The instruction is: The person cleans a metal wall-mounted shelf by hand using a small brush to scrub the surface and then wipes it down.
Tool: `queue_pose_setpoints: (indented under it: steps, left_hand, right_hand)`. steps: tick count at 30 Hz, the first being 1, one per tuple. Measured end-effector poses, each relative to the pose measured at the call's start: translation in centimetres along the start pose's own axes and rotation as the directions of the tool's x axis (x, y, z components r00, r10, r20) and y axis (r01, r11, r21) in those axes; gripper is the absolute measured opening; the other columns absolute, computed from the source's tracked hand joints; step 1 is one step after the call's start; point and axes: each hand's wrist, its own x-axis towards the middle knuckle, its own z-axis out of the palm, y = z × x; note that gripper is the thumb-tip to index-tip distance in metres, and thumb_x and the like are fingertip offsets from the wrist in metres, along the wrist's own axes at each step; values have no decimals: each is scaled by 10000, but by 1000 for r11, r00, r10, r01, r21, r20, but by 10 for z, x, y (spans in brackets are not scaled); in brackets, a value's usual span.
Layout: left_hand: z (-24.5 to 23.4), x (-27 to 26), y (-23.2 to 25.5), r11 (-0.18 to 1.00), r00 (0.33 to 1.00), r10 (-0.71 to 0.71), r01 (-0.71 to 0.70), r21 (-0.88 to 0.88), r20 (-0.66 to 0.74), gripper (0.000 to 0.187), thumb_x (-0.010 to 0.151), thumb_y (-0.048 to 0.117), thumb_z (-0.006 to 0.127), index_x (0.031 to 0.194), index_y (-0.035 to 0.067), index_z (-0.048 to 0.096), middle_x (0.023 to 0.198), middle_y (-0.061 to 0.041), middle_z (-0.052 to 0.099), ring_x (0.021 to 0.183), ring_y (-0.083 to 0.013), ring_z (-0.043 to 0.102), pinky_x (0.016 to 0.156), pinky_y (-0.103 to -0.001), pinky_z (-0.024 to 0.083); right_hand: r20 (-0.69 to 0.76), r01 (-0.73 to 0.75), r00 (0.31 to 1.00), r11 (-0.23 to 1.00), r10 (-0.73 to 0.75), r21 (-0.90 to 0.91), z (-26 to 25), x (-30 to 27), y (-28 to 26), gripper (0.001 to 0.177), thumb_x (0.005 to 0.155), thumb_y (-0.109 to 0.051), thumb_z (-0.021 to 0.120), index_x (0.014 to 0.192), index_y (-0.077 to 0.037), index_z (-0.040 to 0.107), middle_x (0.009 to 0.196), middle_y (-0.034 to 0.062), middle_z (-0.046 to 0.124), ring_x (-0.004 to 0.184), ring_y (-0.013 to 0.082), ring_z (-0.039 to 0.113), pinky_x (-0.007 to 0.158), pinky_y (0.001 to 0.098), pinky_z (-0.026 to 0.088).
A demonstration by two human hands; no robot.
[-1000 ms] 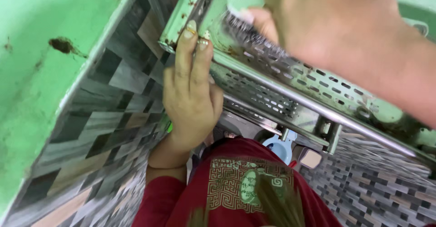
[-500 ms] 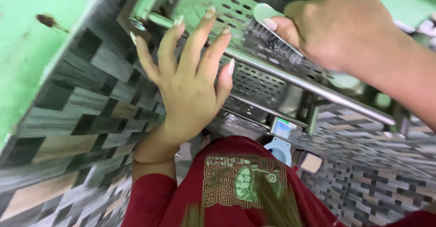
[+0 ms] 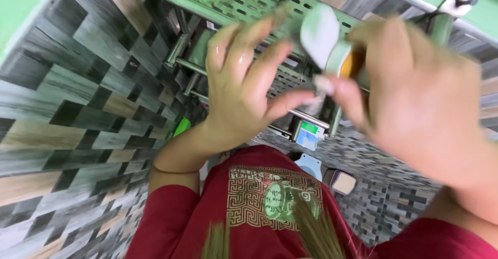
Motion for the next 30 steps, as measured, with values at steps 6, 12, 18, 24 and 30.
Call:
queue_pose_setpoints:
  steps: [6,12,18,24,30]
  left_hand:
    - [10,-11,24,954,996,55,-31,-298,73,733,814,632,850,1237,69,646,1262,-77,680,1131,-271,659,997,-425,468]
    - [31,-24,41,800,962,74,100,-591,263,610,796,385,907,1249,67,650,1162,-87,711,1048,-290,727,861,-371,578]
    - [66,-52,39,650,870,-45,398,-647,491,531,740,284,950,1143,49,697,1034,-90,734,826,-198,733,726,-308,606]
    - [91,-76,28,643,866,-104,434,-631,489,413,862,224,900,1158,33,685,1105,-104,729,895,-151,743,754,-271,619]
    - [100,-78,29,598,860,-199,486,-637,470,282,922,155,838,1142,23,719,1058,-99,742,826,-145,729,717,-267,593]
  right_hand:
    - [-157,-60,986,998,61,14,23,-69,-14,569,1072,-516,634,1247,25,627,933,100,573,655,238,567,548,357,390]
    - [60,-319,947,908,314,272,52,-136,-26,669,853,-653,622,1085,-36,740,829,124,618,653,304,622,543,393,453]
    - [-55,-287,925,785,377,549,146,-184,-23,638,855,-638,653,1136,-65,670,946,101,650,744,292,656,660,353,512]
    - [-133,-320,755,537,642,781,220,-200,-34,584,987,-534,774,1139,-5,578,939,98,604,781,189,633,733,309,510]
    - [29,-105,747,76,664,992,232,-196,-32,645,1000,-564,723,1245,-10,502,1158,44,648,941,81,609,845,223,502]
